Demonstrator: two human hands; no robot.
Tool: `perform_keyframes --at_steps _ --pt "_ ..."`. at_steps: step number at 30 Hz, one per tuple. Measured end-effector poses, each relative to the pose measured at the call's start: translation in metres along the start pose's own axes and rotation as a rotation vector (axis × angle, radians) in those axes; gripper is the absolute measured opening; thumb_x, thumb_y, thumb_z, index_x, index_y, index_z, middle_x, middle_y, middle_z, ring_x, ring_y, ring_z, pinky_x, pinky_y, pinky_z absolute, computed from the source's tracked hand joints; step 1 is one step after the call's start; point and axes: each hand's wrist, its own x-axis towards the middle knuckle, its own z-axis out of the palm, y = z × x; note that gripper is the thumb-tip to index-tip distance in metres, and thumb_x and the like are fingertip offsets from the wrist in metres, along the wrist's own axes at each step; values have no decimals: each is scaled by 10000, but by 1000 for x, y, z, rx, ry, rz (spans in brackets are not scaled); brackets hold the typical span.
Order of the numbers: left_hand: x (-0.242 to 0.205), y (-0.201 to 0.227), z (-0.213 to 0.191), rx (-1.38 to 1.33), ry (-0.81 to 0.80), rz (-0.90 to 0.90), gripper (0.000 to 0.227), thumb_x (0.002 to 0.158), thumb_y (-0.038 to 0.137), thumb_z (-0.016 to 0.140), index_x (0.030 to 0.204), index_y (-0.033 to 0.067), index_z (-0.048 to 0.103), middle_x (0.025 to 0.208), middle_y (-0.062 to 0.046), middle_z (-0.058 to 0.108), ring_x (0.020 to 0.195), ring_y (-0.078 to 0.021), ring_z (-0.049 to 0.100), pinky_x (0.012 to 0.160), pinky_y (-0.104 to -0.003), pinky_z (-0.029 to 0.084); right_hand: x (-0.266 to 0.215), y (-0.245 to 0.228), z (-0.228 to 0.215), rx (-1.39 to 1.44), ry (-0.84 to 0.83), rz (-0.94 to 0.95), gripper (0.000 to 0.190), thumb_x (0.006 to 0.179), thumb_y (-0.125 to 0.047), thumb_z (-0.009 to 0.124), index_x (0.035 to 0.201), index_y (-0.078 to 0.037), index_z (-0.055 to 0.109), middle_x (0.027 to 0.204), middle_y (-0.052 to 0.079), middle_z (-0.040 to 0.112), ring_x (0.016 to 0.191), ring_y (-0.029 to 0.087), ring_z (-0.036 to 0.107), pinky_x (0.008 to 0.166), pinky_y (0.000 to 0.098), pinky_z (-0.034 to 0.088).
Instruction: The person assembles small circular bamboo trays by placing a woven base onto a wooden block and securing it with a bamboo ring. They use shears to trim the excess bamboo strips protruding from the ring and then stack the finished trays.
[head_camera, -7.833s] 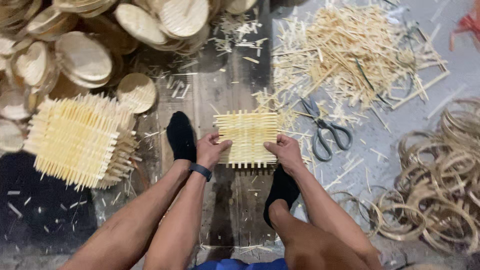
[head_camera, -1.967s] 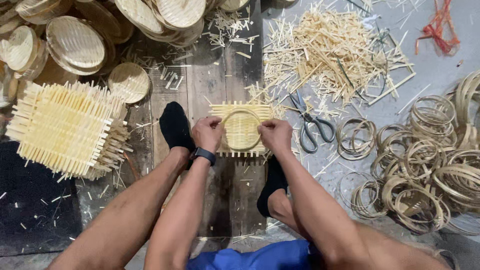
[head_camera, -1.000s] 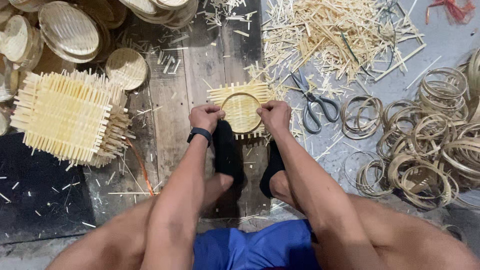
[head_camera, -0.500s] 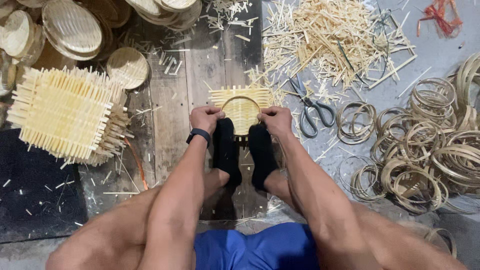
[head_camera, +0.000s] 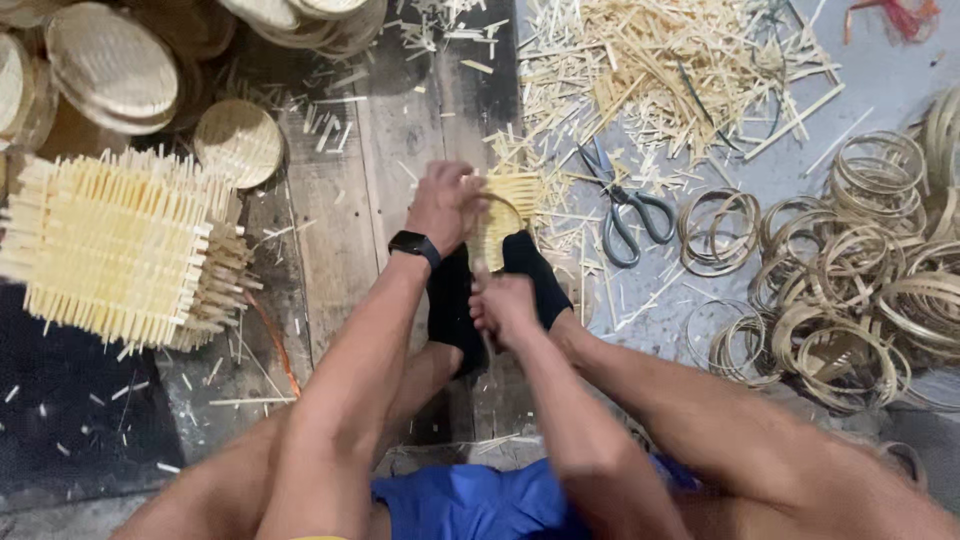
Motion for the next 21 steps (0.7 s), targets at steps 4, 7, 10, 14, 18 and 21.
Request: perform_keyframes --at_steps 4,7,10,14,18,21 --pt "-11 -4 24 -66 -6 -154 233 913 246 742 1125 155 773 1206 -106 664 1132 -351 562 963 -478 446 25 30 17 240 44 -32 305 994 -246 684 824 4 647 684 52 618 522 110 525 430 262 408" --pt "-25 -6 39 -141 63 -247 225 943 253 726 1142 157 768 1173 -81 676 1129 -331 582 967 -462 453 34 41 12 246 52 -40 251 978 -204 661 833 1 667 718 58 652 539 113 538 431 253 415" --pt "-24 -7 44 -143 45 -324 196 942 250 727 1110 161 775 1134 -79 689 1104 -316 590 944 -456 459 32 48 12 311 24 -75 236 970 -204 675 819 -28 633 702 45 659 527 102 536 431 259 411" --pt "-21 -14 50 -206 -7 -424 154 984 231 692 1058 128 781 1021 -101 685 1048 -311 616 934 -421 495 33 53 10 24 75 -219 316 985 -264 679 774 -31 652 623 27 622 487 88 531 435 249 407" --pt "-17 -21 57 -322 -75 -534 187 1012 200 625 1034 58 745 1009 -123 728 981 -312 683 876 -402 530 28 41 0 -212 19 -206 417 1000 -340 683 780 13 651 625 70 646 497 119 562 465 284 446" --pt "-11 -24 56 -383 -101 -672 228 979 237 637 1043 47 747 967 -138 750 891 -266 732 798 -380 565 23 -9 -36 -586 -63 -827 350 1053 -214 587 848 -47 817 815 76 780 715 114 704 708 278 560"
